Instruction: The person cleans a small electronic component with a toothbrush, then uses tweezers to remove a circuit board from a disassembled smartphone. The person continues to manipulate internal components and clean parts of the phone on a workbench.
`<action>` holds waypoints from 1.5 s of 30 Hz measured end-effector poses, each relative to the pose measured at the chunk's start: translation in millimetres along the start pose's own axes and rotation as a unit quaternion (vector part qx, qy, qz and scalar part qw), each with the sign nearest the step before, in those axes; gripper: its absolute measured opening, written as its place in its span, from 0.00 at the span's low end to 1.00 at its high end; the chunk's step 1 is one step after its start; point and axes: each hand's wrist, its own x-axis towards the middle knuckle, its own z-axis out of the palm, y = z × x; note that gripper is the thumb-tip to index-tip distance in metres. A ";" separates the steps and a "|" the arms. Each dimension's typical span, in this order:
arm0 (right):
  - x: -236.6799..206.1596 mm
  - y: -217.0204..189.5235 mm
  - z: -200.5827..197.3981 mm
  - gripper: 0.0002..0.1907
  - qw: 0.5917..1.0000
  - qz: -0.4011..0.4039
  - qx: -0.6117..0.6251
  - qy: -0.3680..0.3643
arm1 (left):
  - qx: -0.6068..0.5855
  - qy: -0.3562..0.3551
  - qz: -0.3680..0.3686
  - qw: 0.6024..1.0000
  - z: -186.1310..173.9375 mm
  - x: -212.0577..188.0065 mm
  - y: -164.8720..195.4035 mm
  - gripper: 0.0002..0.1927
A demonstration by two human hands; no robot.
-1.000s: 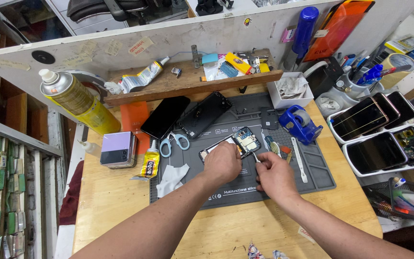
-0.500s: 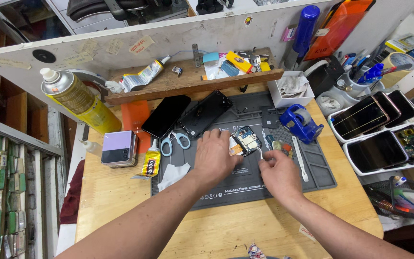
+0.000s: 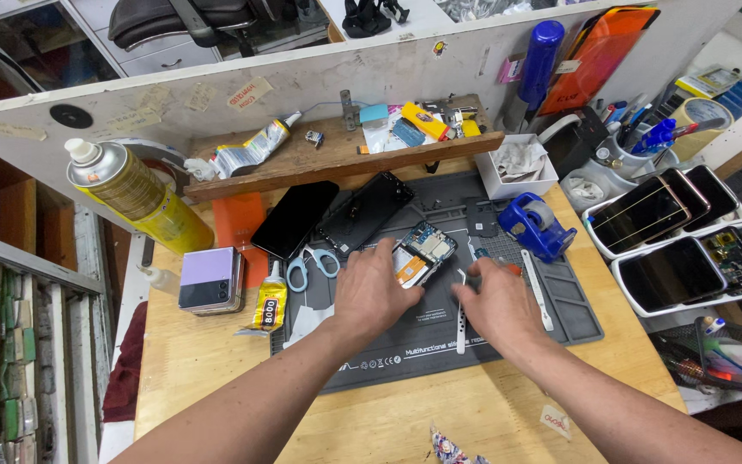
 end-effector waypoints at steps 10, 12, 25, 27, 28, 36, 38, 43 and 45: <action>28.4 -25.3 0.6 0.08 0.761 0.137 0.602 -0.199 | -0.106 0.061 0.092 0.988 -18.9 7.7 -18.6 0.40; 27.5 -22.2 -5.9 0.08 0.777 0.120 0.582 -0.208 | -0.214 0.007 0.055 0.975 -22.1 18.1 -26.3 0.38; 3.8 -48.2 -27.3 0.08 0.842 0.071 0.496 -0.202 | -0.583 -0.256 -0.099 0.765 -38.4 27.8 -40.9 0.08; 3.8 -48.0 -29.6 0.09 0.840 0.062 0.501 -0.199 | -0.587 -0.245 -0.106 0.764 -40.8 27.0 -38.1 0.08; 4.1 -47.4 -30.6 0.09 0.839 0.059 0.503 -0.197 | -0.589 -0.241 -0.109 0.764 -41.7 26.4 -36.1 0.07; 10.5 -41.9 -29.9 0.08 0.854 0.023 0.482 -0.194 | -0.585 -0.161 -0.146 0.781 -39.7 15.3 -13.4 0.11; 12.4 -41.1 -31.2 0.08 0.856 0.013 0.483 -0.186 | -0.589 -0.141 -0.146 0.782 -36.6 14.6 -7.2 0.11; 12.3 -42.9 -39.8 0.09 0.863 0.026 0.469 -0.189 | -0.608 -0.127 -0.143 0.770 -31.0 18.1 -0.5 0.11; 12.8 -41.4 -48.9 0.10 0.844 0.025 0.493 -0.208 | -0.632 -0.136 -0.142 0.750 -30.2 18.9 -0.3 0.11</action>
